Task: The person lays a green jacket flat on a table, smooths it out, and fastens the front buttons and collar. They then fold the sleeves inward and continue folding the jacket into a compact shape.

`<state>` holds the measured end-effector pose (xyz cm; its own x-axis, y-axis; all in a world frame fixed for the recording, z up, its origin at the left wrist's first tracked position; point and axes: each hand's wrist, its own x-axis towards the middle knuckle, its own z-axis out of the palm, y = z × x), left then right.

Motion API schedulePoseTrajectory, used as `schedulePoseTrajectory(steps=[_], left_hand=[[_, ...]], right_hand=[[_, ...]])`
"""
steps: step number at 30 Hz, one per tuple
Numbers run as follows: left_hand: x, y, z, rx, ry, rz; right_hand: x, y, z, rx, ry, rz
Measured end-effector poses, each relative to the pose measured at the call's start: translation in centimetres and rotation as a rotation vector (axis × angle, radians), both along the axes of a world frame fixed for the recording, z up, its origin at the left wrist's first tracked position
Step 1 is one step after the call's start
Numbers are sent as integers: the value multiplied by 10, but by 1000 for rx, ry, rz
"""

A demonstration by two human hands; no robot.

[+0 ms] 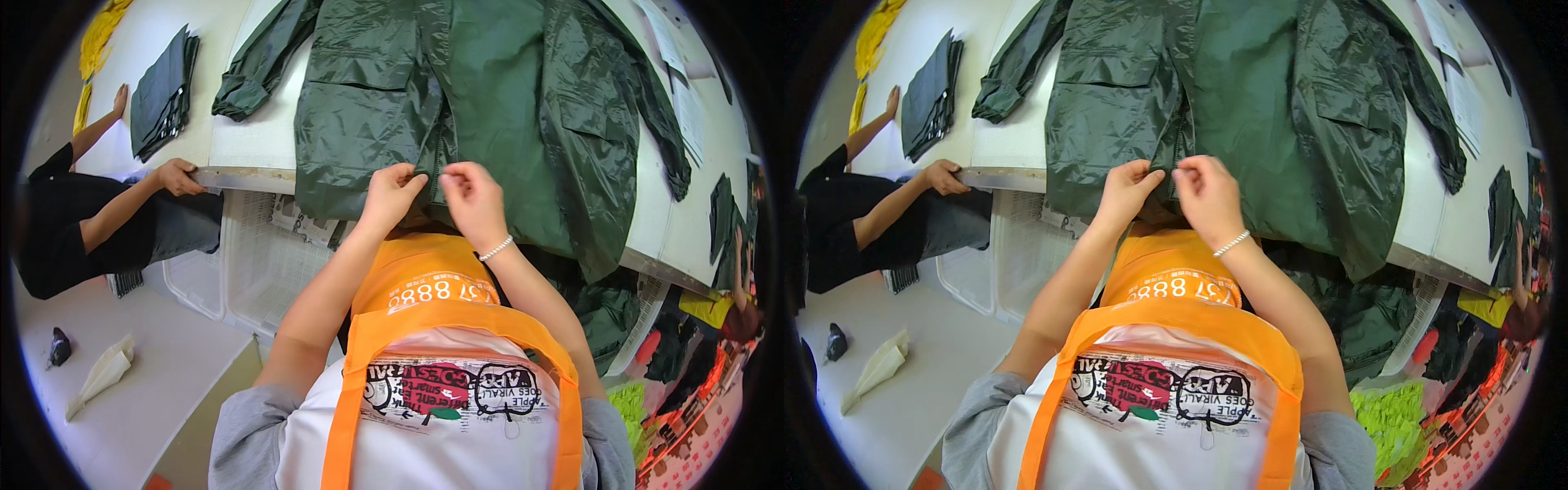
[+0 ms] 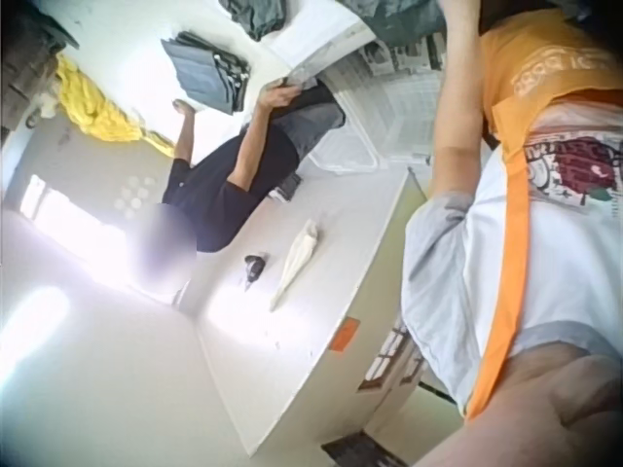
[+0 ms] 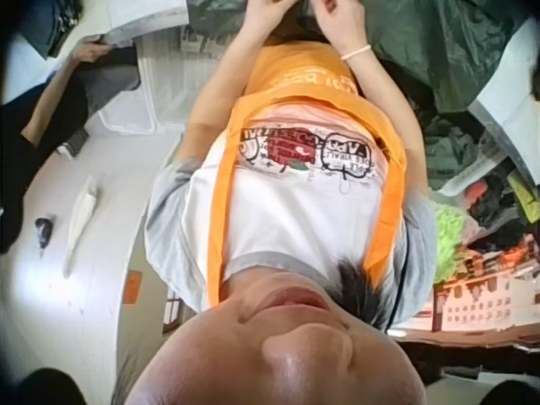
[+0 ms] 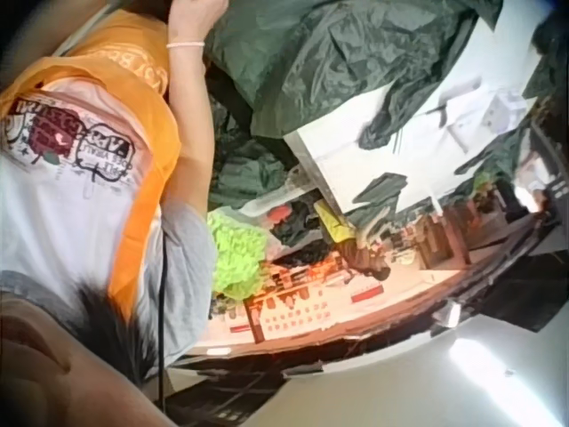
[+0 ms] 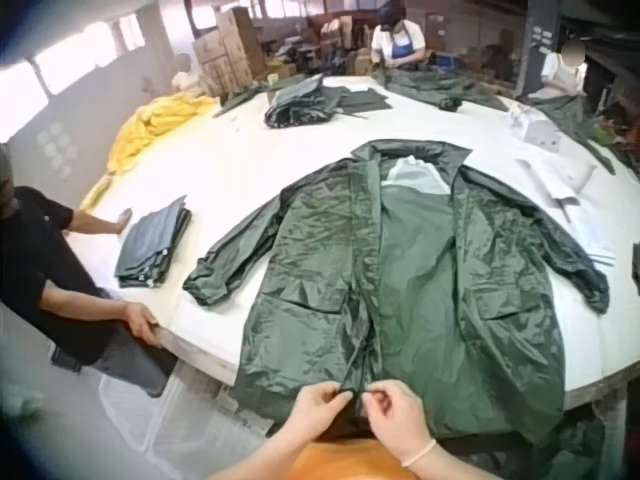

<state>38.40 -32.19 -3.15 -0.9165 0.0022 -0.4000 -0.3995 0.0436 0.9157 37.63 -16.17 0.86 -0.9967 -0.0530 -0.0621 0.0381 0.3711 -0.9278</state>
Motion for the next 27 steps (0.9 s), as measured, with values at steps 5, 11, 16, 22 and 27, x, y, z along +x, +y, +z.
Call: schedulePoseTrajectory(steps=[5,11,16,22,27], left_hand=[[-2,2,18,-273,33,-133],[-19,14,8,-722,384,-189],[-65,30,-10,-628,256,-100],[-106,45,-27,-399,178,47],[-135,40,53,-65,381,287]], right_hand=[[-8,1,-38,42,-240,78],[-37,26,-26,190,-151,71],[-65,112,-23,839,364,-127],[-74,202,-43,722,52,-116],[-106,196,96,-544,-8,-537]])
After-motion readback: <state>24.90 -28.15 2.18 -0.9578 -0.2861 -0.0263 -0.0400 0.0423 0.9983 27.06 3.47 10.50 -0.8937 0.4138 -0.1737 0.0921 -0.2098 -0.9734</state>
